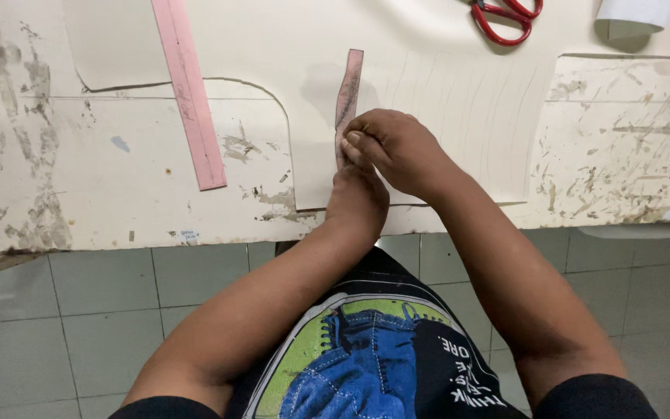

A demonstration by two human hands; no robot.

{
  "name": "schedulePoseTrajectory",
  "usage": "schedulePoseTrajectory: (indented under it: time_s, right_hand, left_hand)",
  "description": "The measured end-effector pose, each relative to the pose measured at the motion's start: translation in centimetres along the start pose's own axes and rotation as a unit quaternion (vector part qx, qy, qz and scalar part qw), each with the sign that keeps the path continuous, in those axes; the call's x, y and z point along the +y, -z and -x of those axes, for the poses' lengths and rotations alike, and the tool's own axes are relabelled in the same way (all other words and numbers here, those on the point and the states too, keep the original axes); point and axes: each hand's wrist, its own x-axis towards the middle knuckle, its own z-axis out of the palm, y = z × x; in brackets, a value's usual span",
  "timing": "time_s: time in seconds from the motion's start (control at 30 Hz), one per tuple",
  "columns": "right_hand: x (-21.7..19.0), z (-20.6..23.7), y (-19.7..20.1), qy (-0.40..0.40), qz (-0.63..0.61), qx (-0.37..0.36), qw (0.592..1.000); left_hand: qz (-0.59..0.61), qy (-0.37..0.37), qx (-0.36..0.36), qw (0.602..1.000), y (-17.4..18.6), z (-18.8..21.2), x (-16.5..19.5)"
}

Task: The person places a thin curved pattern strip on a sheet of paper-like material and traces along its edge with a pen, repositioning the strip repeatedly to mark a long curved line. The person smooths the sheet flat and aligns the strip before continuing to trace.

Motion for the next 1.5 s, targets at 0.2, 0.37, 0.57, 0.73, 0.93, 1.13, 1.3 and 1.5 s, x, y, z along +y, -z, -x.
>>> schedulePoseTrajectory:
  time_s: [0.2, 0.37, 0.57, 0.73, 0.93, 1.13, 1.3, 1.5]
  right_hand:
    - [-0.1, -1.4, -1.2, 0.056, 0.072, -0.053, 0.994]
    - [0.5, -2.0, -1.8, 0.080, 0.105, -0.067, 0.989]
    - [0.7, -2.7, -1.9, 0.120, 0.160, -0.055, 0.978]
    - [1.2, -4.0, -1.4, 0.099, 0.191, -0.010, 0.976]
    - [1.9, -5.1, -1.0, 0.116, 0.165, 0.008, 0.979]
    - [2.5, -6.9, -0.3, 0.104, 0.177, 0.030, 0.978]
    - [3.1, -8.3, 0.8, 0.133, 0.179, 0.063, 0.973]
    - [3.7, -9.1, 1.5, 0.124, 0.160, 0.079, 0.976]
  left_hand:
    - [-0.037, -0.048, -0.102, 0.993, 0.6, 0.1, 0.2]
    - [-0.005, -0.026, -0.068, 0.997, 1.6, 0.0, 0.0]
    - [0.054, -0.014, -0.187, 0.981, 1.5, -0.4, -0.6]
    - [0.174, 0.088, 0.019, 0.981, 2.5, -0.9, -0.9]
    - [0.302, 0.180, -0.035, 0.935, 5.1, -0.6, -1.1]
    - [-0.091, -0.029, -0.058, 0.994, 5.8, -0.5, -2.3]
    - [-0.042, -0.031, -0.045, 0.998, 5.8, -0.5, -2.8]
    - [-0.059, -0.034, -0.037, 0.997, 7.2, -1.1, -4.1]
